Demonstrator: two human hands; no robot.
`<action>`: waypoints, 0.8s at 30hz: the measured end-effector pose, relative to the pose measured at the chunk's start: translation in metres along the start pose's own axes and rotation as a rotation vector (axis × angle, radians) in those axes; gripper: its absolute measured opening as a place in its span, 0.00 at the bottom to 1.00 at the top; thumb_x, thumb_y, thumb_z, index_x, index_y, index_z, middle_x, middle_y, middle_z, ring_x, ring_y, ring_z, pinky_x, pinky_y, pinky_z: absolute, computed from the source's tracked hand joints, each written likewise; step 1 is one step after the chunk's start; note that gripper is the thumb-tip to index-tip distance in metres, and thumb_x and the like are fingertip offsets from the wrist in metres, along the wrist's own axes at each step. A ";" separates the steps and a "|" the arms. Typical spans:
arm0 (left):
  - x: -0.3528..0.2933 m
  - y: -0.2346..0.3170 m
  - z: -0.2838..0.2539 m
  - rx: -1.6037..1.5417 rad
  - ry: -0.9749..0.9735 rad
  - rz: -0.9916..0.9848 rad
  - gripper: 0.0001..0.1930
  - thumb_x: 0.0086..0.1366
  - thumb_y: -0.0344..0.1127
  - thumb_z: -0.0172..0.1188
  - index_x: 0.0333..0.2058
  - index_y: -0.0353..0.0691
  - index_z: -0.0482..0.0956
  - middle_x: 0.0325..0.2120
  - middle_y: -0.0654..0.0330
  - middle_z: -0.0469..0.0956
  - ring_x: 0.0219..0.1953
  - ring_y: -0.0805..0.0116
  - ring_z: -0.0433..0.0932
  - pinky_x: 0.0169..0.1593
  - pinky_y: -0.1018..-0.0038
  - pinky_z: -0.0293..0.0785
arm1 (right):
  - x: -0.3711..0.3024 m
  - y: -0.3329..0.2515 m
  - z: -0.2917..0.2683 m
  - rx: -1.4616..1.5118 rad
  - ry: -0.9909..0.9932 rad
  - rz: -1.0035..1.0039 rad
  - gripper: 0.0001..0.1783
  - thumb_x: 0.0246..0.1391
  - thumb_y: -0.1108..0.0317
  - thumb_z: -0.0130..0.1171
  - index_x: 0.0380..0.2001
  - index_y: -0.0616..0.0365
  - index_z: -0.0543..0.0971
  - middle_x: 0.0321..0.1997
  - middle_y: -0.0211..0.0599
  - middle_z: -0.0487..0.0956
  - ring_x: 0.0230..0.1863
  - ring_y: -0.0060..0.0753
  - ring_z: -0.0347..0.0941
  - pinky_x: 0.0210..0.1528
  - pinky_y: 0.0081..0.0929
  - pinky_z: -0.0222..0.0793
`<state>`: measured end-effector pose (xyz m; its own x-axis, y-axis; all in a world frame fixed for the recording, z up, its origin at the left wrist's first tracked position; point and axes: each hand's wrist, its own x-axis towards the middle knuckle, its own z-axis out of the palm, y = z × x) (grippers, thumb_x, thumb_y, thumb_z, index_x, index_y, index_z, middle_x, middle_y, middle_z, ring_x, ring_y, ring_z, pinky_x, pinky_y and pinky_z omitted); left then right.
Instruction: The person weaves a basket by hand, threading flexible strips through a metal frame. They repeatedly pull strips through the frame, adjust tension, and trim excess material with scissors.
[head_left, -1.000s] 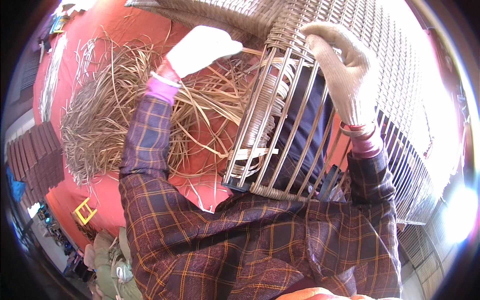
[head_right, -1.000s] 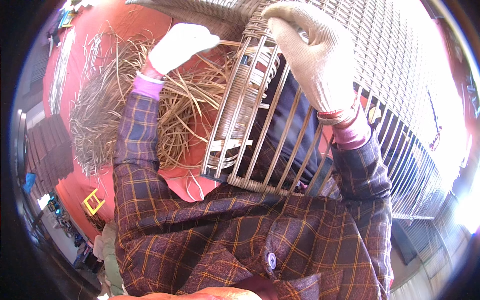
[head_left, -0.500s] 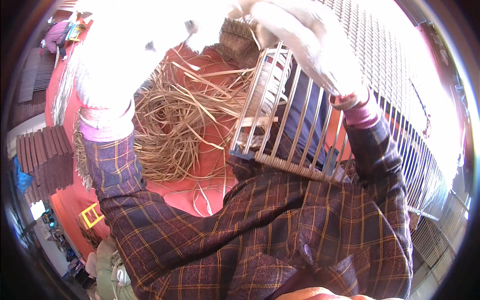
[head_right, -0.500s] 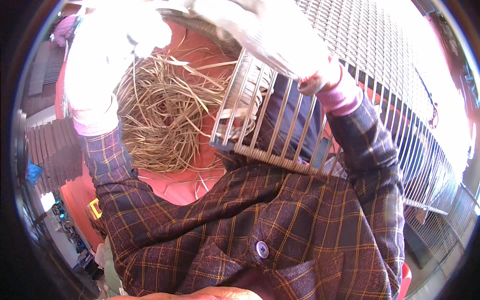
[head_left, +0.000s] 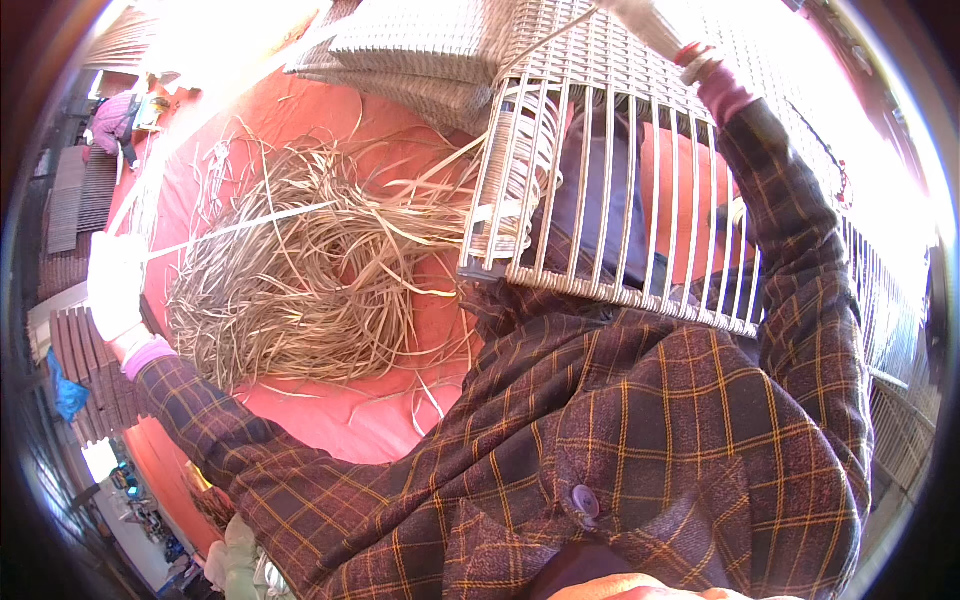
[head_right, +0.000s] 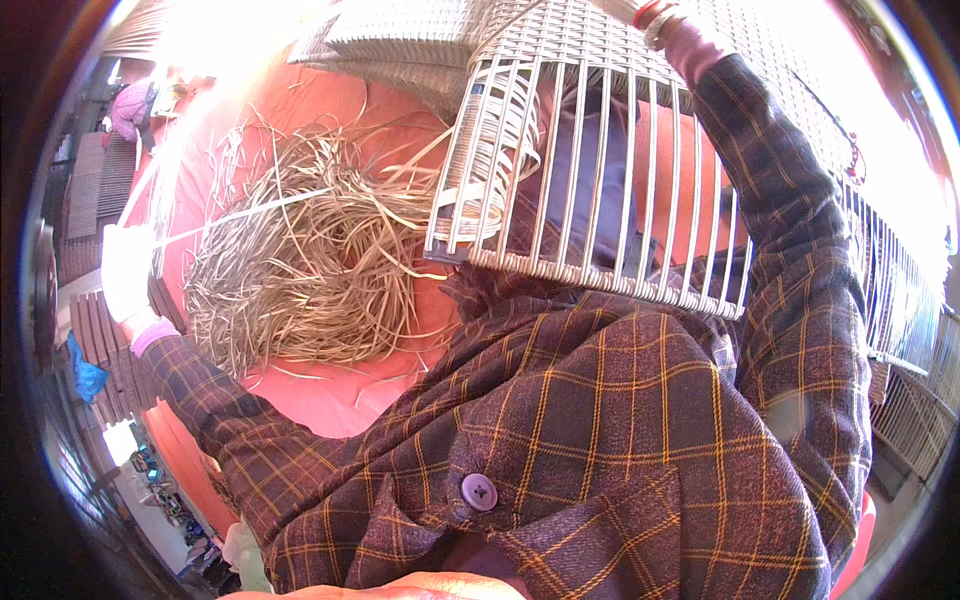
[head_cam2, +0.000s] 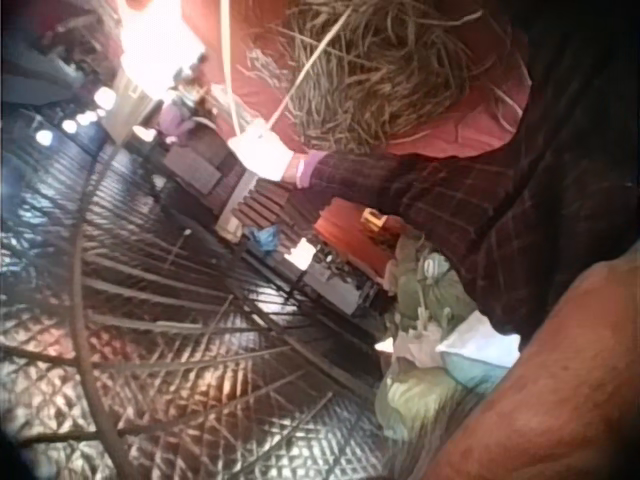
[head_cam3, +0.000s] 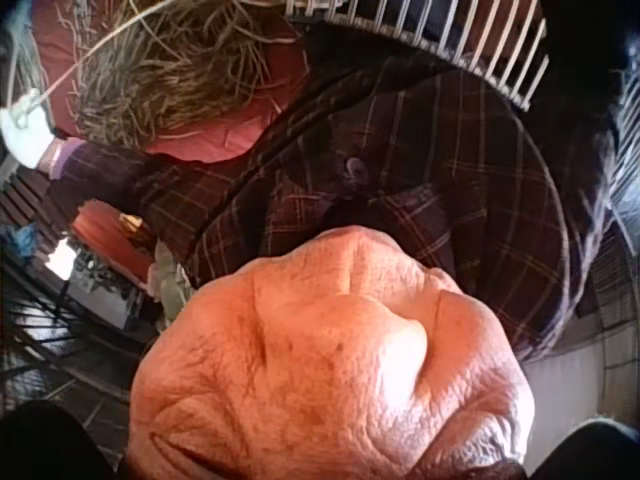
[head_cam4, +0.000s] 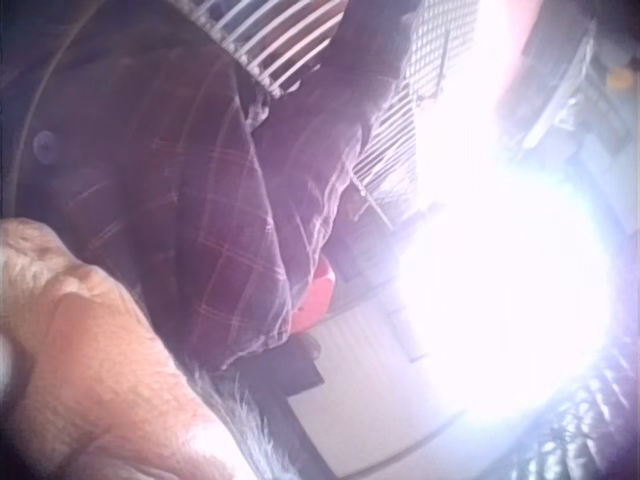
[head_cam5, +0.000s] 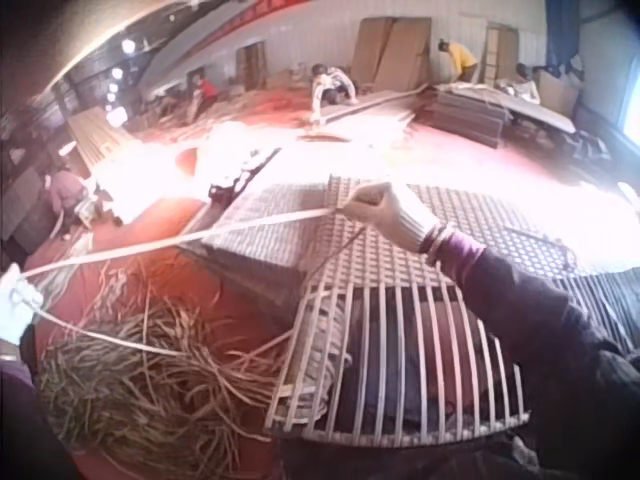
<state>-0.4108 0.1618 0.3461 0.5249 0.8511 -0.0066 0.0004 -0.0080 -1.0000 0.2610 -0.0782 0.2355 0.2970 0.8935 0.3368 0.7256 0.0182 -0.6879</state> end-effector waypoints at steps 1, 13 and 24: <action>0.003 0.012 0.010 -0.091 0.085 0.048 0.17 0.72 0.33 0.54 0.57 0.48 0.81 0.55 0.63 0.82 0.64 0.64 0.76 0.73 0.68 0.66 | 0.001 0.005 0.004 -0.020 -0.080 -0.008 0.14 0.65 0.60 0.67 0.40 0.61 0.89 0.30 0.33 0.86 0.33 0.20 0.78 0.41 0.28 0.76; 0.091 0.064 -0.230 -2.465 0.519 0.157 0.15 0.74 0.34 0.62 0.54 0.32 0.82 0.45 0.55 0.86 0.44 0.65 0.86 0.51 0.70 0.83 | -0.017 -0.142 0.036 0.374 -0.056 -0.473 0.12 0.69 0.68 0.59 0.45 0.63 0.87 0.30 0.37 0.85 0.28 0.27 0.80 0.32 0.26 0.76; 0.077 0.096 -0.350 -2.520 0.432 0.525 0.16 0.75 0.35 0.58 0.55 0.31 0.80 0.43 0.56 0.85 0.44 0.66 0.85 0.47 0.72 0.81 | 0.019 0.040 -0.056 0.256 0.106 0.123 0.12 0.66 0.61 0.64 0.37 0.59 0.88 0.28 0.22 0.81 0.27 0.14 0.70 0.29 0.22 0.64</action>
<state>-0.0730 0.0427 0.2514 0.8377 0.5114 0.1916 0.1538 -0.5576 0.8157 0.3305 -0.0859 0.2504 0.4457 0.8445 0.2969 0.5044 0.0371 -0.8627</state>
